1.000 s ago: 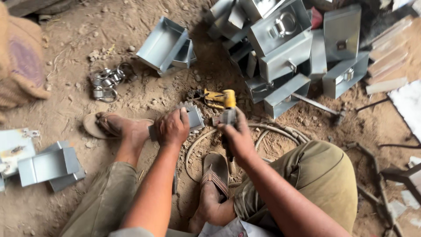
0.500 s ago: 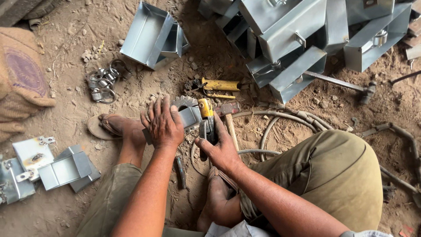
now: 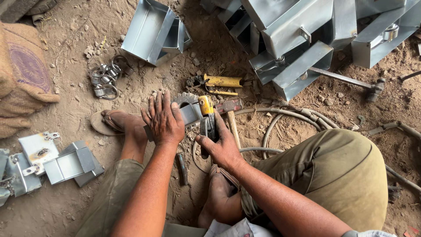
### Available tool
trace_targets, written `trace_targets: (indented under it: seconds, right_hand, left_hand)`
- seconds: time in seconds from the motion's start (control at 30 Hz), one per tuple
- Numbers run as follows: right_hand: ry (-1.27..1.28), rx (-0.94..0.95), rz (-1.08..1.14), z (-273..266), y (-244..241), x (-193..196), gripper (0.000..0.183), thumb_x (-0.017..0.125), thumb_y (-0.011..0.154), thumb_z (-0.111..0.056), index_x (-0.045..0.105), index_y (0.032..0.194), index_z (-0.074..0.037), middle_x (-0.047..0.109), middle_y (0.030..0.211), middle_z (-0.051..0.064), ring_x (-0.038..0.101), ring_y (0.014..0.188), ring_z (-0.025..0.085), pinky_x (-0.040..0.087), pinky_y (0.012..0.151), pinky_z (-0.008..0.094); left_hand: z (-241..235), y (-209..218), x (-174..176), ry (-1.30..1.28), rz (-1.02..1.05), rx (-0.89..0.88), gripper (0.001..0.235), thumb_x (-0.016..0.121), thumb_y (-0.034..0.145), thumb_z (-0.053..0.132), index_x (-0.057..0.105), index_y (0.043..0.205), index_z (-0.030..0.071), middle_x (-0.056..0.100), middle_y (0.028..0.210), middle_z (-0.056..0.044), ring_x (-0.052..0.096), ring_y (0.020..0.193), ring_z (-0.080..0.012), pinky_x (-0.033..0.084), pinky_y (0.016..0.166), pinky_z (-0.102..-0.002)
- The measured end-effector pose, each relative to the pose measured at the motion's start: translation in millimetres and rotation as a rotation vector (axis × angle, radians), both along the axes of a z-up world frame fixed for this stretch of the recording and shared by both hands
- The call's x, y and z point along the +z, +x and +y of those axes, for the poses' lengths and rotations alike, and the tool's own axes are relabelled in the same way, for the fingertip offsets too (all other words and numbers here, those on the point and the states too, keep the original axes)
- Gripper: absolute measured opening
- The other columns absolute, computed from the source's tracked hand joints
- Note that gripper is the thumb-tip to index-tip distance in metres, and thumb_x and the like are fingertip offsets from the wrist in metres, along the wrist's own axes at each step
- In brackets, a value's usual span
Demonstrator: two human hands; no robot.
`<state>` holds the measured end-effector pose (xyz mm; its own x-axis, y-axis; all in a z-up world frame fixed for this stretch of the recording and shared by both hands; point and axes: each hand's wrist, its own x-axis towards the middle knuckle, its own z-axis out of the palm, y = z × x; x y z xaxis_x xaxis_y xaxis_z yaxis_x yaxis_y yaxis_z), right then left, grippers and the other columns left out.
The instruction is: The person sits on the ground and uses a handheld welding torch to join seams on small rectangular metal boxes. They repeatedly pick up a box, weld its edges, and place it aside, working through a batch of similar metal components.
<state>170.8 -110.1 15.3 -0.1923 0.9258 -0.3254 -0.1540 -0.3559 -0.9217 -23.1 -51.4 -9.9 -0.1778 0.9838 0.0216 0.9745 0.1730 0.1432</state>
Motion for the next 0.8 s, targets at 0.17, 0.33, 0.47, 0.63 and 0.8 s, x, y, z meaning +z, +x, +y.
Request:
trace_targets:
  seconds: [0.17, 0.33, 0.47, 0.63, 0.8]
  right_hand:
    - [-0.119, 0.006, 0.084, 0, -1, 6, 0.098, 0.075, 0.083, -0.015, 0.019, 0.163, -0.008, 0.065, 0.1, 0.009, 0.063, 0.071, 0.012, 0.056, 0.059, 0.028]
    - [-0.151, 0.007, 0.065, 3, 0, 14, 0.099, 0.075, 0.082, -0.013, 0.019, 0.164, -0.011, 0.063, 0.086, 0.008, 0.061, 0.06, 0.013, 0.054, 0.05, 0.029]
    - [-0.09, 0.005, 0.073, 3, 0, 13, 0.098, 0.075, 0.084, -0.013, 0.019, 0.164, -0.009, 0.063, 0.091, 0.007, 0.062, 0.065, 0.011, 0.055, 0.053, 0.027]
    - [-0.111, 0.011, 0.089, 1, -1, 2, 0.097, 0.073, 0.084, -0.011, 0.017, 0.164, -0.01, 0.063, 0.092, 0.007, 0.061, 0.065, 0.012, 0.055, 0.054, 0.028]
    - [-0.049, 0.017, 0.171, -4, -3, -26, 0.083, 0.071, 0.087, -0.01, 0.026, 0.156, -0.001, 0.066, 0.098, 0.011, 0.064, 0.075, 0.016, 0.055, 0.061, 0.029]
  left_hand:
    - [0, 1, 1, -0.003, -0.004, 0.002, 0.06, 0.026, 0.106, 0.041, 0.038, 0.158, 0.013, 0.037, 0.164, -0.014, 0.024, 0.155, -0.0342, 0.0, 0.124, -0.059]
    - [0, 2, 0, 0.021, 0.001, -0.009, 0.059, 0.026, 0.107, 0.04, 0.039, 0.158, 0.013, 0.037, 0.163, -0.014, 0.025, 0.154, -0.0342, 0.0, 0.124, -0.061]
    - [-1, 1, 0, 0.024, -0.007, -0.011, 0.059, 0.027, 0.107, 0.04, 0.039, 0.157, 0.012, 0.038, 0.163, -0.014, 0.025, 0.154, -0.0345, 0.0, 0.123, -0.061]
    - [-1, 2, 0, 0.044, -0.003, -0.019, 0.057, 0.029, 0.108, 0.038, 0.039, 0.157, 0.012, 0.038, 0.162, -0.015, 0.024, 0.154, -0.0344, 0.001, 0.123, -0.063]
    - [-5, -2, 0, 0.084, 0.011, -0.08, 0.062, 0.038, 0.097, 0.029, 0.042, 0.156, 0.01, 0.042, 0.16, -0.016, 0.029, 0.151, -0.0377, 0.009, 0.12, -0.063]
